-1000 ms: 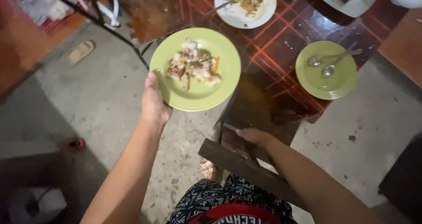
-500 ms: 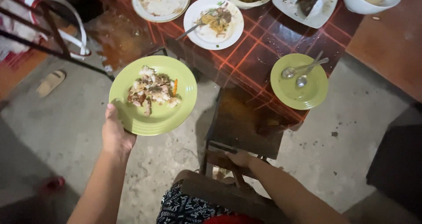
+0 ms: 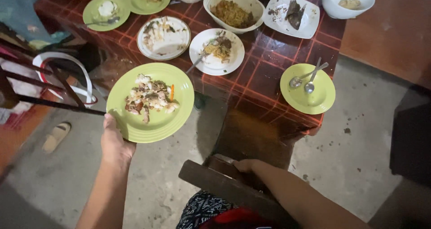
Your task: Clear leftover food and used dishes from the dining table and carry them to the kitchen sink.
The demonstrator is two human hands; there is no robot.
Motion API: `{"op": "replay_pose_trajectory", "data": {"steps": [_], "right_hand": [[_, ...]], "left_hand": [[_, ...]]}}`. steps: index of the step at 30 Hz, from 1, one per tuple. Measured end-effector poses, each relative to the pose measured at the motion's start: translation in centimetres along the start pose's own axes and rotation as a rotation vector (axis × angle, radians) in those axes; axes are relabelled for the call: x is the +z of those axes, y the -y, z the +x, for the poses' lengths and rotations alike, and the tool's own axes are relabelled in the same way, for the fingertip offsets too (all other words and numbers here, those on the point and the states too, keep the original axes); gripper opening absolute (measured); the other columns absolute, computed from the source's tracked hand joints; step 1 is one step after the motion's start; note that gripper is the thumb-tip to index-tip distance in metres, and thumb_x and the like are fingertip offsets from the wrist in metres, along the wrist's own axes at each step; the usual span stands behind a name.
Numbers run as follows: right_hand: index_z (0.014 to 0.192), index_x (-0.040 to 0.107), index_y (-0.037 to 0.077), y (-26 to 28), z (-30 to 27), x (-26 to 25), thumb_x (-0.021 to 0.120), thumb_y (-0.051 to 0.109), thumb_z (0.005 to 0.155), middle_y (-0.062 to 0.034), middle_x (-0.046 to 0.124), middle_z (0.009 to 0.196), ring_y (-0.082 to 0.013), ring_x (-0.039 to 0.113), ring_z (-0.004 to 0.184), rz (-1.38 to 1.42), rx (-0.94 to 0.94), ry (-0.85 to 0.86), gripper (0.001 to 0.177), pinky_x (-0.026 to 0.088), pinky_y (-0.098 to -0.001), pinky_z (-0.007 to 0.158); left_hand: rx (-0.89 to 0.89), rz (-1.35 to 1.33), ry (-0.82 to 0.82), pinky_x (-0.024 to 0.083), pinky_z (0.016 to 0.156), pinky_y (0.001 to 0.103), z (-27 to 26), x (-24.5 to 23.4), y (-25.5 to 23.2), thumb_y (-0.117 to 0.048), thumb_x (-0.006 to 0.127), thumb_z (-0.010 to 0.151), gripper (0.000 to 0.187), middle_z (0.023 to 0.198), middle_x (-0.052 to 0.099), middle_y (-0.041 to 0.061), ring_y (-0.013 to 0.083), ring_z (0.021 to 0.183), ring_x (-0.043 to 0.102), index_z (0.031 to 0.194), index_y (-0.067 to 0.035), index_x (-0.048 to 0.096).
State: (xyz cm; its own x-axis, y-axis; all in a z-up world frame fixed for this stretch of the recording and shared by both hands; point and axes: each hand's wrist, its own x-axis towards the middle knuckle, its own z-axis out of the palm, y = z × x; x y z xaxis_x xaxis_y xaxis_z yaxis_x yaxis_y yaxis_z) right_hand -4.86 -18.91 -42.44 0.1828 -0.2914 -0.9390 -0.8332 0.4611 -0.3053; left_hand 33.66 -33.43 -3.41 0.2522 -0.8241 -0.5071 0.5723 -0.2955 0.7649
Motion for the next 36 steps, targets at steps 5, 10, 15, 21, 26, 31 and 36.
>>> {"op": "replay_pose_trajectory", "data": {"steps": [5, 10, 15, 21, 26, 31, 36], "right_hand": [[0.161, 0.03, 0.009, 3.2, -2.5, -2.2, 0.018, 0.064, 0.103, -0.0156, 0.025, 0.168, -0.0345, 0.023, 0.156, 0.058, -0.181, -0.158, 0.081, 0.018, -0.0441, 0.126], [0.161, 0.032, 0.022, 8.9, -7.4, -7.2, 0.016, 0.064, 0.099, -0.0108, 0.025, 0.169, -0.0332, 0.024, 0.156, 0.012, -0.08, -0.191, 0.077, 0.018, -0.0443, 0.127], [0.159, 0.038, 0.011, 10.3, -5.9, -13.7, 0.03, 0.066, 0.101, -0.0148, 0.026, 0.168, -0.0331, 0.026, 0.155, 0.121, -0.098, -0.184, 0.08, 0.023, -0.0447, 0.125], [0.163, 0.026, 0.01, 14.8, -13.0, -18.9, 0.043, 0.069, 0.102, -0.0213, 0.017, 0.171, -0.0413, 0.021, 0.157, 0.16, 0.182, -0.112, 0.086, 0.028, -0.0559, 0.125], [0.146, 0.036, -0.006, 14.2, -13.1, -27.4, 0.04, 0.06, 0.111, -0.0322, 0.022, 0.151, -0.0527, 0.018, 0.139, 0.18, -0.057, -0.118, 0.075, 0.021, -0.0627, 0.113], [0.113, 0.07, 0.009, 6.5, -10.5, -32.6, 0.058, 0.042, 0.098, -0.0133, 0.071, 0.122, -0.0338, 0.069, 0.108, 0.068, -0.173, -0.691, 0.038, 0.057, -0.051, 0.089], [0.117, 0.073, 0.008, 5.7, -23.4, -30.1, 0.069, 0.028, 0.091, -0.0136, 0.071, 0.12, -0.0324, 0.068, 0.113, -0.183, 0.431, -1.001, 0.033, 0.053, -0.0554, 0.096]], "left_hand": [[0.011, -0.014, 0.045, 0.048, 0.108, 0.048, 2.2, 0.4, -2.5, -0.04, 0.037, 0.106, 0.044, 0.147, 0.054, 0.011, 0.0276, 0.133, 0.059, 0.142, -0.017, 0.049], [0.012, 0.019, 0.021, 0.051, 0.105, 0.048, 0.6, 3.4, -4.2, -0.037, 0.035, 0.107, 0.043, 0.142, 0.056, 0.014, 0.0277, 0.129, 0.064, 0.141, -0.016, 0.049], [0.021, 0.053, -0.031, 0.053, 0.102, 0.046, 1.7, 5.4, -4.4, -0.04, 0.037, 0.106, 0.046, 0.139, 0.057, 0.012, 0.0262, 0.125, 0.066, 0.143, -0.015, 0.05], [0.018, 0.024, 0.031, 0.051, 0.103, 0.049, 3.4, 7.2, -4.1, -0.04, 0.033, 0.105, 0.05, 0.142, 0.056, 0.014, 0.0278, 0.128, 0.065, 0.147, -0.014, 0.045], [-0.002, 0.027, 0.019, 0.048, 0.107, 0.05, 5.4, 9.3, -3.0, -0.041, 0.035, 0.106, 0.052, 0.148, 0.05, 0.017, 0.0299, 0.134, 0.061, 0.148, -0.011, 0.043], [-0.095, 0.066, 0.005, 0.046, 0.112, 0.056, 5.7, 12.9, -3.0, -0.043, 0.034, 0.105, 0.053, 0.151, 0.047, 0.017, 0.0306, 0.136, 0.053, 0.149, -0.015, 0.039], [-0.044, 0.084, 0.125, 0.047, 0.113, 0.048, 10.6, 15.7, -1.9, -0.043, 0.04, 0.103, 0.051, 0.15, 0.053, 0.006, 0.0251, 0.133, 0.056, 0.147, -0.019, 0.044]]}}
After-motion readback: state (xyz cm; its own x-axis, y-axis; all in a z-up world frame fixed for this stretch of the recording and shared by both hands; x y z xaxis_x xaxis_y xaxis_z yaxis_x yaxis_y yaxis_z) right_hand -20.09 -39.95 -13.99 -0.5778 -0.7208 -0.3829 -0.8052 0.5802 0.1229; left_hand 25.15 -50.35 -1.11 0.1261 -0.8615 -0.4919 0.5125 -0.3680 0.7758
